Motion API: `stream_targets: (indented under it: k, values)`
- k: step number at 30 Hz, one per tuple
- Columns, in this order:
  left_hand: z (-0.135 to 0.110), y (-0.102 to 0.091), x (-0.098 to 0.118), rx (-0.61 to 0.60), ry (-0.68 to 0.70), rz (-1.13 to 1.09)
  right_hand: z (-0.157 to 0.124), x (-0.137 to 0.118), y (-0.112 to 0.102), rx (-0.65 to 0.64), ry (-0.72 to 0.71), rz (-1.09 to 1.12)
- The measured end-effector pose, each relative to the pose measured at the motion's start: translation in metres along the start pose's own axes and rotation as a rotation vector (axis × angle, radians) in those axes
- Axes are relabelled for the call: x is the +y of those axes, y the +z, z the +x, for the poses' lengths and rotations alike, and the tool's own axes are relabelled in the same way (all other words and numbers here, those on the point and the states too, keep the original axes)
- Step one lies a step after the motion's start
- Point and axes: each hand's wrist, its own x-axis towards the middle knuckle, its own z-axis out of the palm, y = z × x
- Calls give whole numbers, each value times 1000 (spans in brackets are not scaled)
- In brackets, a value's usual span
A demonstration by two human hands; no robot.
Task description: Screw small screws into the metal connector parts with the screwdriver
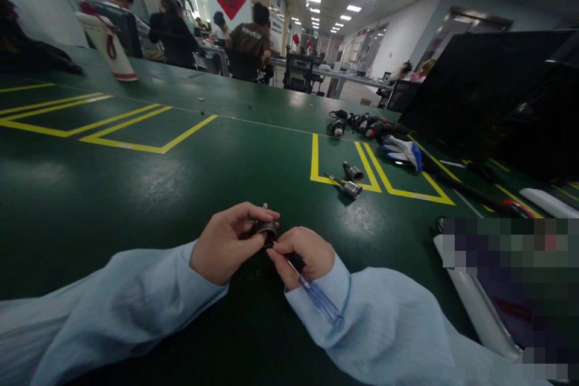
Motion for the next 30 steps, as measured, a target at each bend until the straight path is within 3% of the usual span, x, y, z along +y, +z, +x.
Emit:
stream_targets:
  k: [16,30]
  values:
    - [-2,1,2,-2,10,39,-1,1,0,84,-34,-7]
    - [-3,1,-1,-43,6,34,-1,-3,-3,23,-13,-128]
